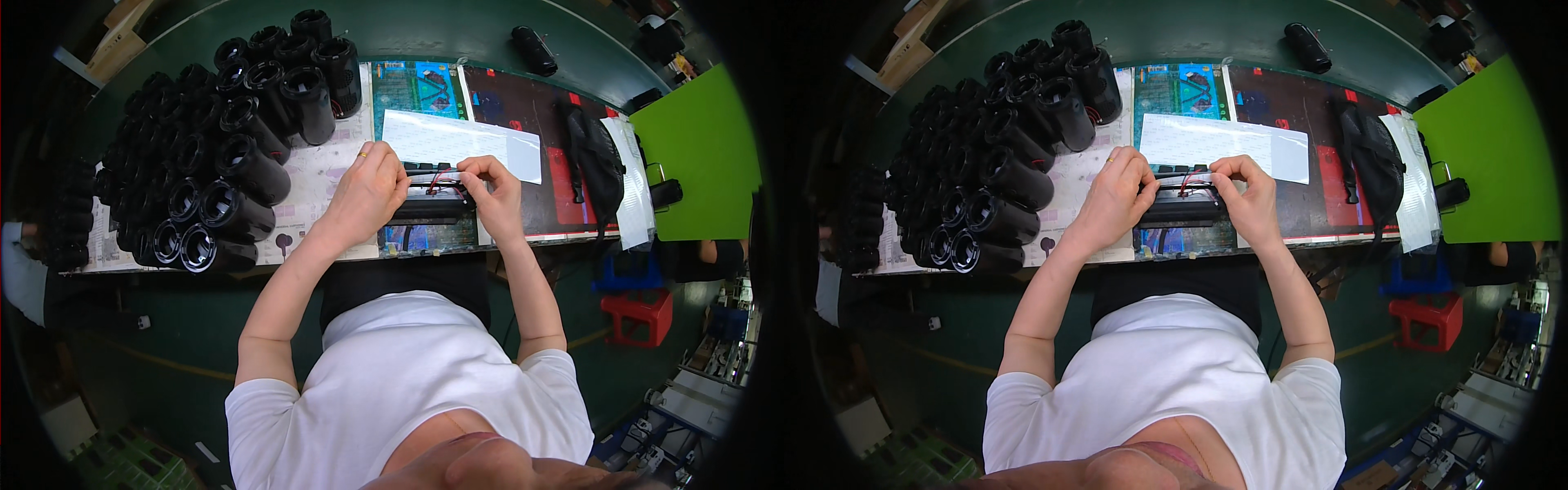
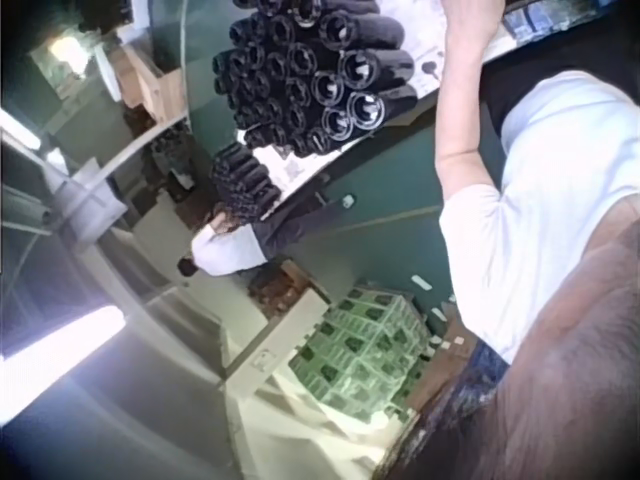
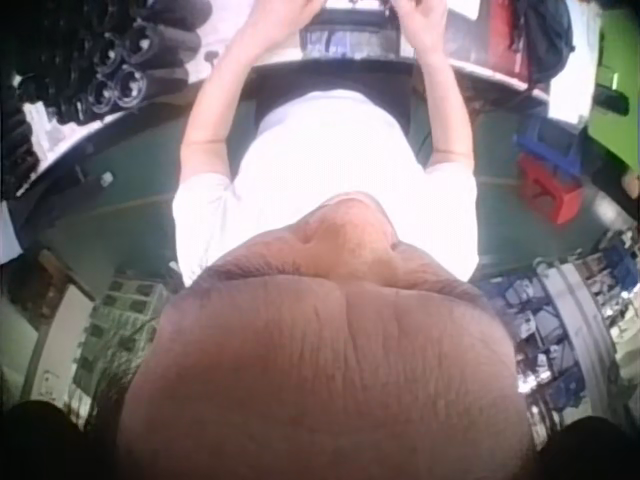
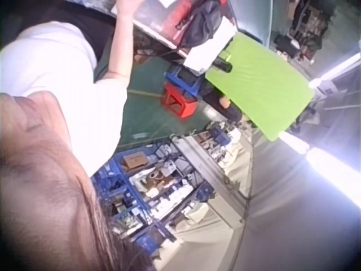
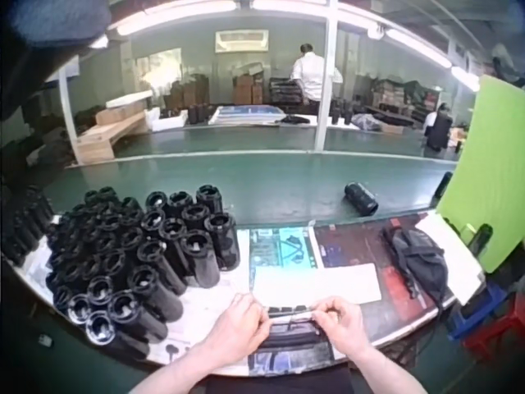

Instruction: Assembling small parts and wires onto black cylindrical electronic components on an assembly line.

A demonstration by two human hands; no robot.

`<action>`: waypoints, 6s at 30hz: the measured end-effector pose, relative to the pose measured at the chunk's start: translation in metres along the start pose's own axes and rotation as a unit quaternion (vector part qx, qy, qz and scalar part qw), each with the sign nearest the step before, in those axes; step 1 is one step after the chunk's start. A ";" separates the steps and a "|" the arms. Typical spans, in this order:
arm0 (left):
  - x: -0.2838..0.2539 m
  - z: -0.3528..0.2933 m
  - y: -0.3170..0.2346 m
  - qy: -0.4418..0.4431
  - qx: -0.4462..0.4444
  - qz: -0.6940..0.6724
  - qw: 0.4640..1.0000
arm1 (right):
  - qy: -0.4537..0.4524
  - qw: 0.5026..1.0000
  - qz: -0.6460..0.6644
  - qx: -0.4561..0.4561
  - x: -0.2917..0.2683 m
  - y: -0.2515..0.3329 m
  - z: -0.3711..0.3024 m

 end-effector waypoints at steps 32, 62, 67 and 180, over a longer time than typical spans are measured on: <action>-0.006 -0.022 0.007 0.059 -0.121 -0.069 0.988 | 0.159 0.789 -0.503 -0.315 0.074 0.102 0.007; -0.003 -0.015 0.015 -0.126 -0.080 -0.094 0.984 | 0.123 0.972 -0.148 -0.134 0.049 0.123 0.057; -0.023 -0.024 0.033 -0.215 -0.121 -0.232 0.941 | 0.063 0.973 -0.149 -0.164 0.032 0.144 0.049; -0.003 0.051 0.007 0.039 -0.071 -0.076 0.994 | -0.012 0.922 -0.373 -0.102 -0.096 -0.033 0.073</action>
Point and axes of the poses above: each hand's wrist, its own z-axis towards the middle knuckle, its own x-axis out of the palm, y = z × x, the point moved 9 cm from there along z, towards the middle knuckle, and after that the axes turned 1 degree about -x, right-handed, at the moved point
